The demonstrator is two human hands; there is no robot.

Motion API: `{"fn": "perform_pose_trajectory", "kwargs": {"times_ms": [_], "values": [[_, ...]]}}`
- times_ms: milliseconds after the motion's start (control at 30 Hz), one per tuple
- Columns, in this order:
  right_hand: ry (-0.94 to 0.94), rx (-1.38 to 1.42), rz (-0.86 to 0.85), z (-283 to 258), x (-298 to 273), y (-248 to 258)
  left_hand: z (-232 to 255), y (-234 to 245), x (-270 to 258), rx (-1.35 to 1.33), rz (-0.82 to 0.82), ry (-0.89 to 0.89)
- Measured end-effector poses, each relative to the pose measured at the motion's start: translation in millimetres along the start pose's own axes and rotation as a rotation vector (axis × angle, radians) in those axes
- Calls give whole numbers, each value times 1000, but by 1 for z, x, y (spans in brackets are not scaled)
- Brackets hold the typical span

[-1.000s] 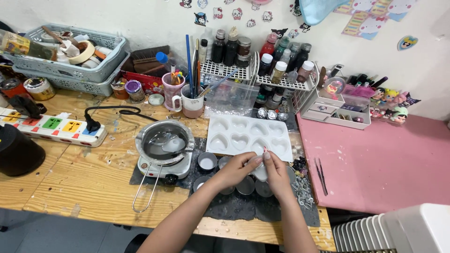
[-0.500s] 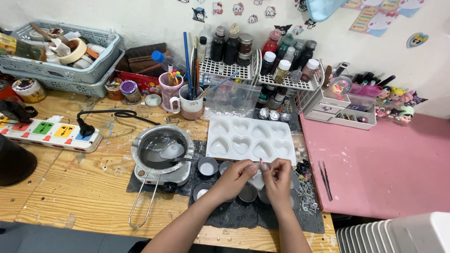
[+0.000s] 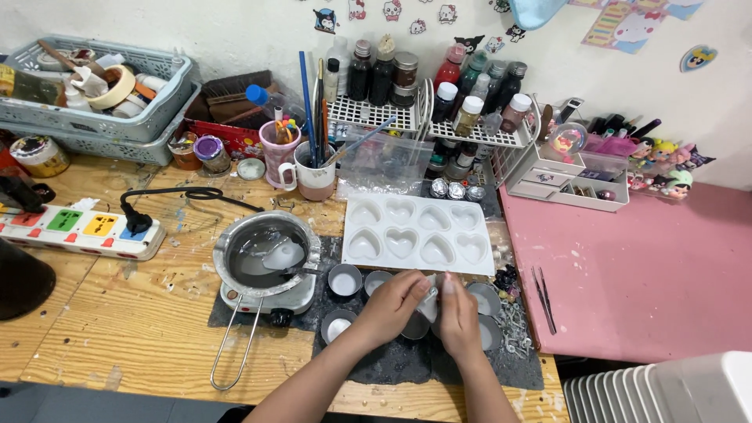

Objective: The person is melting a wax-like substance in a small pot on a heater and then carefully pouring it into small cups.

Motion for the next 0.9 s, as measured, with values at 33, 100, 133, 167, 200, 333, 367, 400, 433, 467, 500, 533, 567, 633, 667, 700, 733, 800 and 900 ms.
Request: {"fn": "perform_pose_trajectory", "kwargs": {"times_ms": [33,100,133,167,200,333,367,400,433,467,500,533,567,633,667,700,733,800,900], "values": [[-2,1,5,-8,1,-1,5,2,1,1,-5,-1],[111,-15,15,-26,2,0,16,5,1,153,50,-70],[111,-16,14,-28,3,0,20,6,2,152,51,-69],[136,-26,-1,-30,4,-1,25,7,2,183,57,-82],[159,-36,-15,-31,4,-1,29,9,3,215,61,-95],[107,-5,-52,-17,0,-2,26,7,2,254,67,-110],[89,23,-61,-13,-2,-3,26,7,1,255,72,-94],[71,52,-71,-9,-3,-3,25,8,1,256,77,-79],[69,52,-71,-2,-5,-3,22,7,1,256,76,-77],[39,101,-70,7,-6,-3,17,7,2,234,76,-35],[9,151,-70,15,-7,-3,13,7,2,212,76,8],[8,150,-70,27,-10,-2,13,7,1,211,75,9],[-105,279,-68,41,-12,-2,12,8,1,185,84,33],[-220,407,-63,54,-11,4,12,9,2,159,90,57],[-296,465,-16,55,-7,10,12,9,2,143,101,78],[-373,523,31,57,-3,16,13,10,3,127,111,98],[-375,523,37,44,1,28,16,11,4,127,105,98],[-464,351,349,24,11,63,19,14,6,96,93,192],[-271,238,442,52,1,113,21,16,7,89,67,265]]}}
Point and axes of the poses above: each hand's wrist, its own x-axis towards the middle knuckle, its own y-axis out of the back of the hand, z = x × y, the point moved 3 cm from there along x, towards the middle knuckle, and after that the axes turned 13 degrees about z, right-handed, at the moved point
